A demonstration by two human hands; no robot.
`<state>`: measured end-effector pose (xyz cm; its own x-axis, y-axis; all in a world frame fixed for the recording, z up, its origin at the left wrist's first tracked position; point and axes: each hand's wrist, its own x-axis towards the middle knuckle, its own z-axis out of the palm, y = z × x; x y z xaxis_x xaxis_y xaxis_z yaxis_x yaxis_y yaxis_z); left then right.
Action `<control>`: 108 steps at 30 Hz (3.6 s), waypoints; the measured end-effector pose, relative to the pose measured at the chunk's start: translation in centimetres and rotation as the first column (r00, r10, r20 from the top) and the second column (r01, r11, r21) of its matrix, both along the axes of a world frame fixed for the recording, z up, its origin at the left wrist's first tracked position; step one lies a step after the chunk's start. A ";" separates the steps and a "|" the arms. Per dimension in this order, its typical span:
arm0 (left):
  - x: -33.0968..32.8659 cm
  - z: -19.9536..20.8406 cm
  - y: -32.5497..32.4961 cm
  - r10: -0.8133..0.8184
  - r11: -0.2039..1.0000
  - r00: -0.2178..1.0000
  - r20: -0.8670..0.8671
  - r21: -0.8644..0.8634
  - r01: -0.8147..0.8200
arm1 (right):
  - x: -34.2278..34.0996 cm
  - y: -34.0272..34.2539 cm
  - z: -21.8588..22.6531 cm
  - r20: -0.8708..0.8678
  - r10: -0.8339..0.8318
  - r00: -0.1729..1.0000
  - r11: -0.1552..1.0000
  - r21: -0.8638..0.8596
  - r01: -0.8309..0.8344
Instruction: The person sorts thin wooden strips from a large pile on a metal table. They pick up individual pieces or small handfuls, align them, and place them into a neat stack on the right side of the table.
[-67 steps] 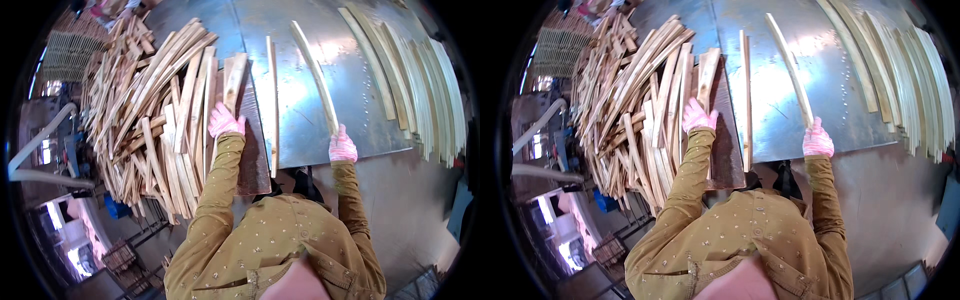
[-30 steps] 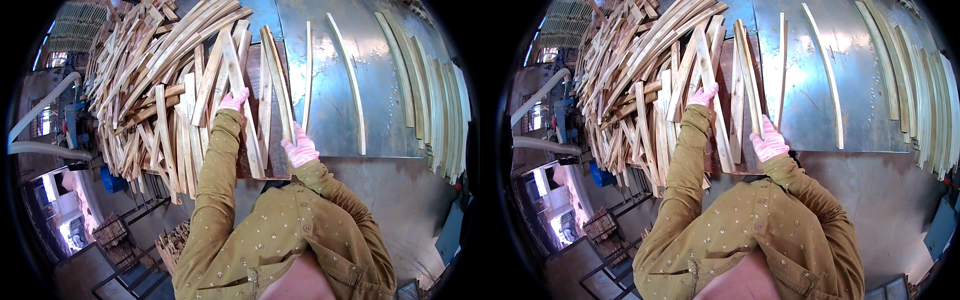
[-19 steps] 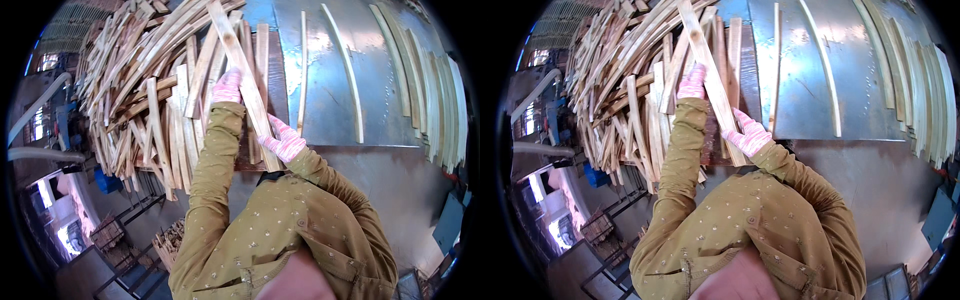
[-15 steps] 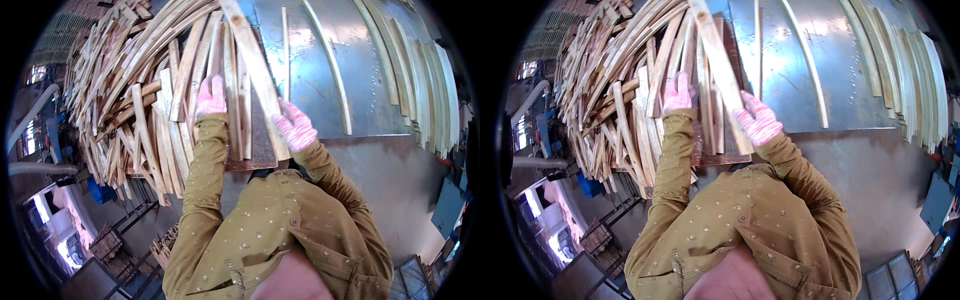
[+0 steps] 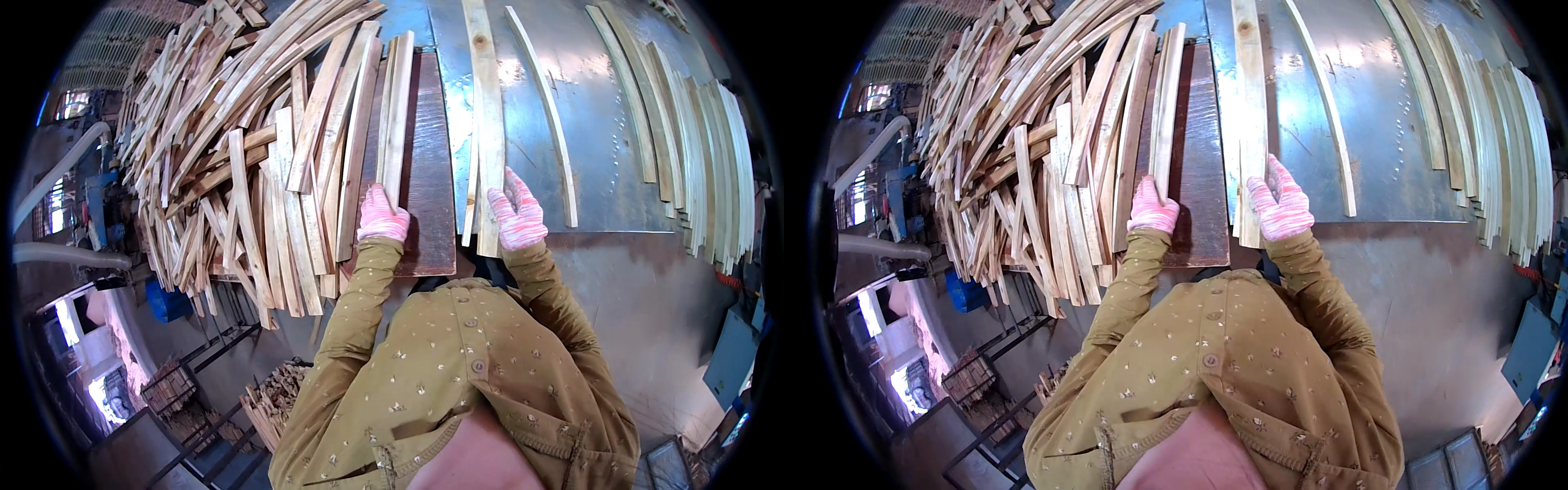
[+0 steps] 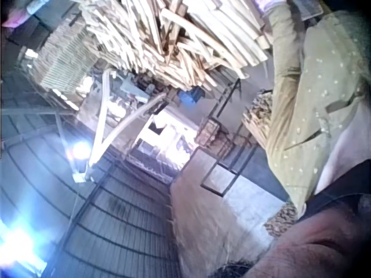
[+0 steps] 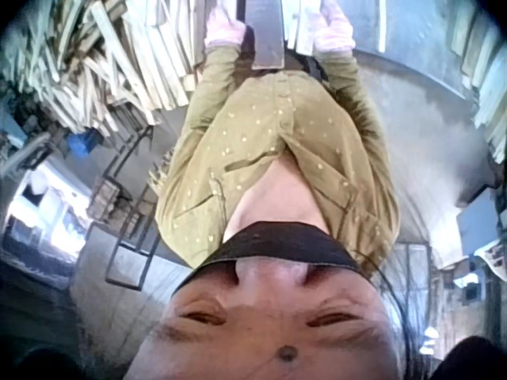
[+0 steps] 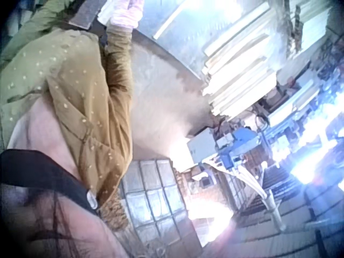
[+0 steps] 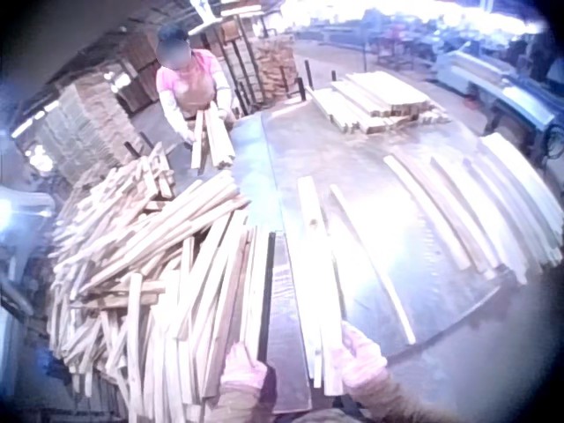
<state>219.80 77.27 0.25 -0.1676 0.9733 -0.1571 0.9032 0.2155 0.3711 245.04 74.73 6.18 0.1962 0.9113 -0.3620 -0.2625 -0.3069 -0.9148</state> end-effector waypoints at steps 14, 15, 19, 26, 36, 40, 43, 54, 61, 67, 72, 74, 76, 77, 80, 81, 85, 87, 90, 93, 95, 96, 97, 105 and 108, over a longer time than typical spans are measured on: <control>-7.2 4.8 -1.7 0.378 0.925 -0.173 0.910 -0.362 0.116 | -9.6 1.8 0.5 0.559 0.779 0.284 0.617 -0.606 -0.501; -7.1 3.7 -2.2 0.339 0.941 0.026 0.940 -0.339 -0.001 | -10.1 1.4 0.1 0.687 0.692 0.222 0.667 -0.491 -0.560; -3.0 0.6 -2.9 0.060 0.985 0.872 0.486 -0.172 0.028 | -12.3 -0.8 -3.8 0.800 0.585 0.137 0.570 -0.285 -0.771; 3.0 3.0 -1.6 0.060 0.984 0.993 0.101 -0.172 -0.042 | -5.7 4.9 -1.8 0.834 0.302 0.461 0.934 -0.355 0.030; -7.4 5.0 2.9 -0.163 0.817 0.969 -0.187 0.525 0.239 | -13.6 5.1 -3.0 0.797 0.435 0.419 0.900 -0.407 -0.160; -12.9 6.5 9.1 0.072 0.993 0.874 -0.480 0.115 -0.018 | -16.0 5.8 -2.1 0.787 0.508 0.350 0.859 -0.493 -0.139; -13.8 6.2 11.0 0.089 0.991 0.887 -0.452 -0.052 -0.126 | -16.5 5.9 -2.5 0.817 0.485 0.311 0.873 -0.475 -0.114; -12.1 6.0 0.0 0.006 1.000 0.961 -0.277 0.009 -0.004 | -16.7 6.8 0.2 0.733 0.565 0.380 0.815 -0.568 -0.115; -20.9 7.5 -1.1 0.239 0.931 0.946 -0.219 0.328 -0.159 | -21.3 1.7 -1.4 0.604 0.572 0.556 0.820 -0.437 -0.369; -22.1 1.7 1.5 0.300 0.946 0.945 0.130 -0.167 -0.277 | -22.0 4.0 -5.7 0.838 0.288 0.464 0.957 -0.239 -0.163; -15.4 2.8 -1.9 0.244 0.968 0.807 0.538 -0.179 -0.173 | -21.2 3.1 -5.9 0.645 0.219 0.732 0.966 -0.247 -0.071; -15.7 3.7 -2.8 0.128 0.988 0.773 0.622 -0.148 -0.044 | -21.6 1.5 -3.9 0.619 0.273 0.736 0.950 -0.296 -0.103; -18.0 2.6 -4.4 0.003 0.986 0.805 0.593 -0.137 0.098 | -21.2 -0.3 -3.1 0.525 0.315 0.790 0.930 -0.337 -0.147; -19.7 2.8 -3.9 -0.127 0.976 0.928 0.349 -0.121 0.179 | -21.0 -1.0 -3.0 0.431 0.325 0.842 0.919 -0.353 -0.174; -26.5 5.7 -2.0 0.201 0.882 0.968 -0.152 0.457 -0.112 | -20.8 -1.4 -7.3 0.393 0.204 0.897 0.966 -0.232 -0.118; -28.6 4.9 -2.6 0.452 0.862 0.808 -0.377 0.415 -0.289 | -21.1 -1.7 -8.2 0.381 0.175 0.908 0.974 -0.200 -0.104; -31.0 2.8 -3.8 0.460 0.887 0.869 -0.182 0.129 -0.443 | -21.8 -1.1 -7.2 0.508 0.208 0.836 0.975 -0.177 -0.136; -29.4 3.0 -5.2 0.324 0.937 0.945 0.037 0.121 -0.327 | -21.5 -1.0 -8.1 0.462 0.189 0.867 0.977 -0.173 -0.121; -24.5 3.9 -4.2 0.343 0.936 0.916 -0.205 -0.010 -0.353 | -21.4 -0.9 -7.5 0.503 0.210 0.838 0.970 -0.212 -0.116; -25.1 1.5 -3.4 0.412 0.909 0.841 -0.350 0.095 -0.406 | -21.0 -0.2 -6.9 0.479 0.240 0.844 0.964 -0.220 -0.149; -24.2 5.3 -1.8 0.389 0.890 0.911 -0.138 -0.200 -0.410 | -20.5 -0.3 -9.0 0.245 0.119 0.962 0.987 -0.134 -0.088; -23.4 6.2 -1.0 0.289 0.888 0.957 0.032 -0.381 -0.256 | -20.5 -0.7 -9.4 0.311 0.142 0.940 0.986 -0.133 -0.104; -22.4 6.1 -0.5 0.207 0.849 0.952 0.226 -0.525 -0.060 | -21.3 -0.6 -7.7 0.367 0.175 0.913 0.977 -0.179 -0.115; -32.2 -0.4 -4.7 0.413 0.907 0.773 -0.482 0.288 -0.306 | -21.6 -1.1 -6.9 0.016 0.060 0.998 0.976 -0.213 -0.055; -35.6 -1.1 -4.5 0.281 0.951 0.868 -0.410 0.000 -0.308 | -21.0 -1.4 -10.0 0.245 0.095 0.965 0.991 -0.114 -0.069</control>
